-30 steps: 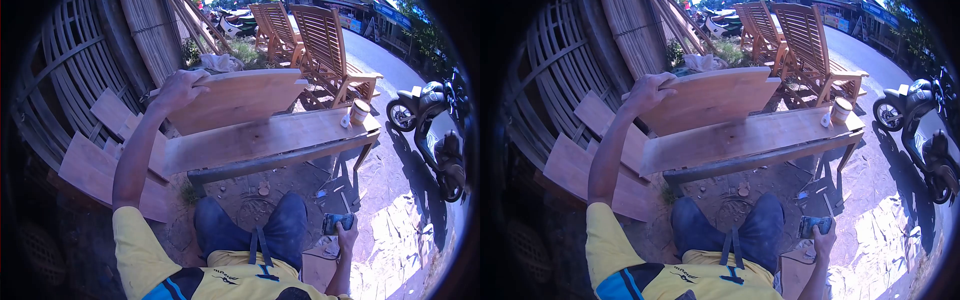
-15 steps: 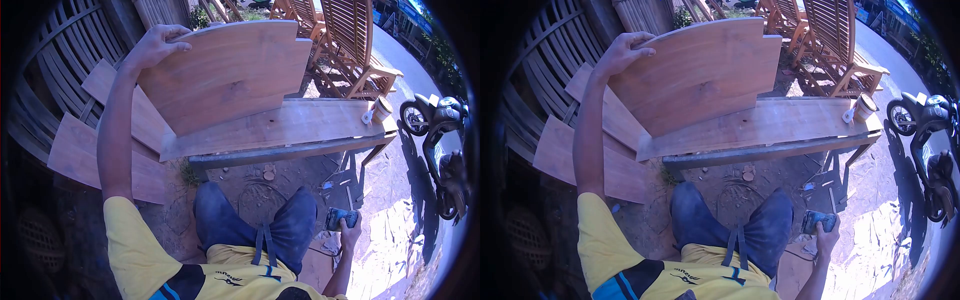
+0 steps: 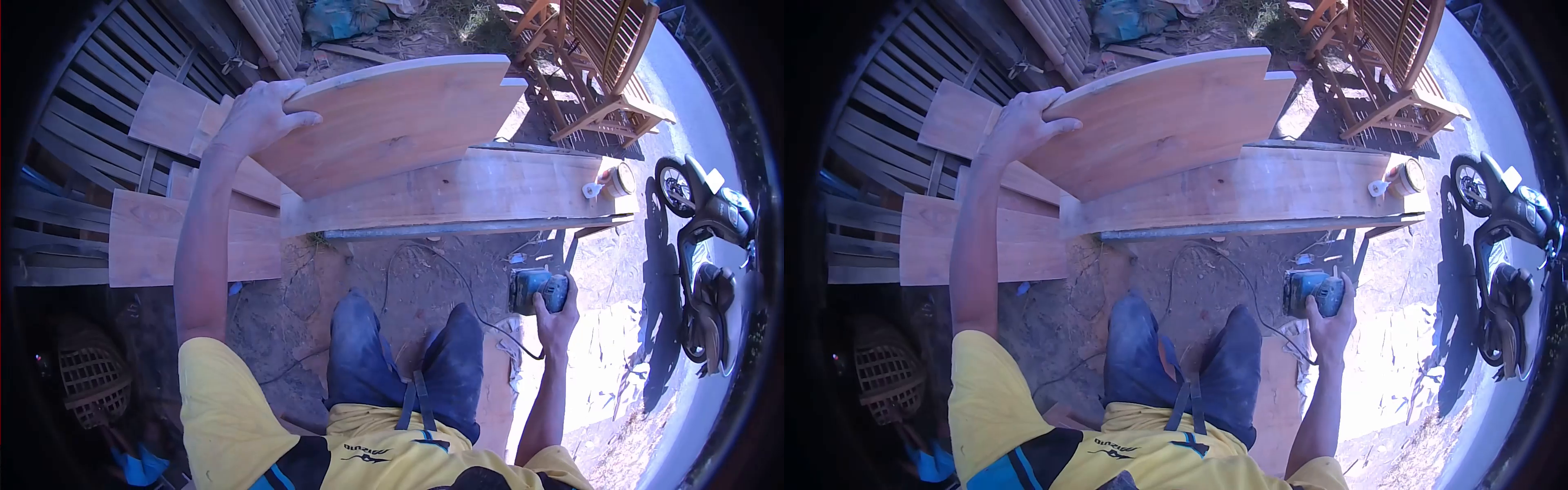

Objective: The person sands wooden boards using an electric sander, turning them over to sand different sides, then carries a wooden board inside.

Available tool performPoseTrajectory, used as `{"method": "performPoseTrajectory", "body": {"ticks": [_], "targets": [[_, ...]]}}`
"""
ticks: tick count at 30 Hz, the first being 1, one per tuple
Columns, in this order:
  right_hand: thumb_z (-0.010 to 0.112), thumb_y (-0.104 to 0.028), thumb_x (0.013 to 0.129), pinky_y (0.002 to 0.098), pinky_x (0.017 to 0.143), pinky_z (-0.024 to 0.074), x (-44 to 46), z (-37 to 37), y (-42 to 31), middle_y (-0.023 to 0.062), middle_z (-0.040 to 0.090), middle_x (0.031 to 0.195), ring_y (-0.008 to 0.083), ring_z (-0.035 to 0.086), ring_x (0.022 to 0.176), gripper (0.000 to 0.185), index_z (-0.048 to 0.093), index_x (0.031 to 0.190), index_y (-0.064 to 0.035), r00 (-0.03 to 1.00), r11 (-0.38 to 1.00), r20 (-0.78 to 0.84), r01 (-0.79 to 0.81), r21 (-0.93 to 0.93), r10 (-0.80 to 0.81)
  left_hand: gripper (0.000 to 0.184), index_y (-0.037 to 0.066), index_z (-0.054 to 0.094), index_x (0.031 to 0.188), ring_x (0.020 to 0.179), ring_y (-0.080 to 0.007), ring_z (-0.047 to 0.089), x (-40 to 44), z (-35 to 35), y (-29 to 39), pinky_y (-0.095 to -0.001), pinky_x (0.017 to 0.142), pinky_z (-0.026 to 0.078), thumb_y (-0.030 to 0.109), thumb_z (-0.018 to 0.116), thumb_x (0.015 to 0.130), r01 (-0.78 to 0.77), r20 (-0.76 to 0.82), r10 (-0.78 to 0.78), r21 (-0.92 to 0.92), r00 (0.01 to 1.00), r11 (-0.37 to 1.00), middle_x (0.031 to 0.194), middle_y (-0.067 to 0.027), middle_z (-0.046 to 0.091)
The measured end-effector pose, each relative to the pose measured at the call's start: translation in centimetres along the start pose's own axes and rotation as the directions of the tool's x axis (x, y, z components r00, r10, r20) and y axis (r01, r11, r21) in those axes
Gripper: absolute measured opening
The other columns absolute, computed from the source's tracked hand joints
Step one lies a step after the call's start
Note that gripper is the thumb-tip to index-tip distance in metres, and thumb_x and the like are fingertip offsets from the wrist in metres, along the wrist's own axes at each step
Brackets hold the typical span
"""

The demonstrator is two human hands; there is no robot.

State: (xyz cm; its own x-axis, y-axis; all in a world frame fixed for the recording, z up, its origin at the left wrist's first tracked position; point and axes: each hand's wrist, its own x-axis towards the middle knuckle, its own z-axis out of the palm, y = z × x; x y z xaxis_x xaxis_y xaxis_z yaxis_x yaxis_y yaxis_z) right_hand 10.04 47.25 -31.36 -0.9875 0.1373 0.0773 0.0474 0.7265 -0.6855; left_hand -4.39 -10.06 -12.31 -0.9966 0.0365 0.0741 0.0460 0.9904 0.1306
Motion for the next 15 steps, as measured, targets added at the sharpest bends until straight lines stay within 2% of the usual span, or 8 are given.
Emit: {"method": "performPoseTrajectory", "body": {"ticks": [2, 3, 5, 6, 8, 12, 14, 15], "targets": [[0.082, -0.009, 0.085, 0.0402, 0.095, 0.0574, 2.9, -2.7, -7.4, 0.0204, 0.071, 0.124, 0.0280, 0.072, 0.110, 0.075, 0.051, 0.153, -0.0060, 0.999, 0.999, 0.018, 0.027, 0.047, -0.028, 0.045, 0.007, 0.075, 0.110, 0.096, -0.0366, 0.074, -2.1, -2.5, -1.8, -0.0483, 0.087, 0.054, 0.043, 0.086, 0.086, 0.179, 0.141, -0.170, -0.054, 0.975, 0.982, 0.097, -0.0153, 0.078], [0.083, -0.009, 0.085, 0.0404, 0.096, 0.0569, 4.7, -4.1, -10.9, 0.0207, 0.070, 0.124, 0.0281, 0.072, 0.111, 0.075, 0.051, 0.153, -0.0057, 0.999, 0.995, 0.046, 0.022, 0.098, -0.027, 0.045, 0.007, 0.075, 0.110, 0.096, -0.0366, 0.074, -2.9, -2.4, -3.4, -0.0483, 0.087, 0.054, 0.043, 0.086, 0.086, 0.184, 0.152, -0.174, -0.057, 0.973, 0.981, 0.097, -0.0153, 0.078], [0.083, -0.011, 0.086, 0.0418, 0.098, 0.0561, 8.3, -6.1, -17.8, 0.0209, 0.070, 0.123, 0.0297, 0.071, 0.111, 0.076, 0.050, 0.153, -0.0052, 0.994, 0.979, 0.075, 0.061, 0.196, -0.077, 0.037, 0.002, 0.073, 0.101, 0.082, -0.0235, 0.068, -4.9, -0.7, -6.3, -0.0394, 0.079, 0.052, 0.030, 0.089, 0.084, 0.215, 0.063, -0.207, -0.385, 0.976, 0.897, 0.085, -0.0112, 0.072], [0.084, -0.013, 0.086, 0.0430, 0.098, 0.0558, 10.4, -6.6, -21.0, 0.0208, 0.070, 0.122, 0.0311, 0.071, 0.110, 0.076, 0.050, 0.153, -0.0051, 0.989, 0.964, 0.071, 0.111, 0.241, -0.132, 0.037, 0.002, 0.073, 0.101, 0.082, -0.0235, 0.068, -5.5, -0.6, -6.6, -0.0394, 0.079, 0.052, 0.030, 0.089, 0.084, 0.233, 0.078, -0.220, -0.385, 0.972, 0.893, 0.085, -0.0112, 0.072], [0.084, -0.019, 0.087, 0.0456, 0.096, 0.0556, 14.9, -6.6, -26.5, 0.0211, 0.070, 0.119, 0.0344, 0.072, 0.106, 0.077, 0.049, 0.154, -0.0049, 0.939, 0.934, 0.006, 0.340, 0.107, -0.343, 0.038, 0.007, 0.077, 0.104, 0.089, -0.0280, 0.075, -5.7, -0.1, -6.5, -0.0410, 0.085, 0.057, 0.035, 0.091, 0.082, 0.235, 0.082, -0.222, -0.440, 0.972, 0.867, 0.095, -0.0116, 0.080], [0.081, -0.039, 0.089, 0.0515, 0.095, 0.0549, 22.5, -3.8, -35.7, 0.0269, 0.068, 0.123, 0.0454, 0.071, 0.108, 0.078, 0.049, 0.153, -0.0064, 0.921, 0.925, 0.107, 0.379, -0.027, -0.375, 0.034, 0.008, 0.080, 0.107, 0.089, -0.0195, 0.075, -6.7, 3.3, -7.5, -0.0387, 0.086, 0.058, 0.027, 0.092, 0.082, 0.351, 0.124, -0.355, -0.624, 0.927, 0.698, 0.098, -0.0091, 0.082], [0.080, -0.042, 0.088, 0.0529, 0.094, 0.0553, 25.0, -0.6, -37.9, 0.0282, 0.068, 0.123, 0.0469, 0.071, 0.107, 0.080, 0.049, 0.153, -0.0085, 0.900, 0.899, 0.173, 0.422, -0.112, -0.401, 0.037, 0.010, 0.082, 0.114, 0.094, -0.0149, 0.076, -7.4, 5.5, -8.0, -0.0377, 0.089, 0.058, 0.023, 0.093, 0.082, 0.321, 0.180, -0.340, -0.847, 0.923, 0.423, 0.103, -0.0093, 0.082], [0.080, -0.045, 0.088, 0.0543, 0.093, 0.0556, 25.4, 1.0, -38.9, 0.0294, 0.067, 0.123, 0.0483, 0.071, 0.107, 0.081, 0.048, 0.154, -0.0106, 0.885, 0.872, 0.220, 0.452, -0.188, -0.411, 0.037, 0.010, 0.082, 0.114, 0.094, -0.0149, 0.076, -8.0, 6.0, -8.0, -0.0377, 0.089, 0.058, 0.023, 0.093, 0.082, 0.338, 0.191, -0.362, -0.851, 0.912, 0.402, 0.103, -0.0093, 0.082]]}}
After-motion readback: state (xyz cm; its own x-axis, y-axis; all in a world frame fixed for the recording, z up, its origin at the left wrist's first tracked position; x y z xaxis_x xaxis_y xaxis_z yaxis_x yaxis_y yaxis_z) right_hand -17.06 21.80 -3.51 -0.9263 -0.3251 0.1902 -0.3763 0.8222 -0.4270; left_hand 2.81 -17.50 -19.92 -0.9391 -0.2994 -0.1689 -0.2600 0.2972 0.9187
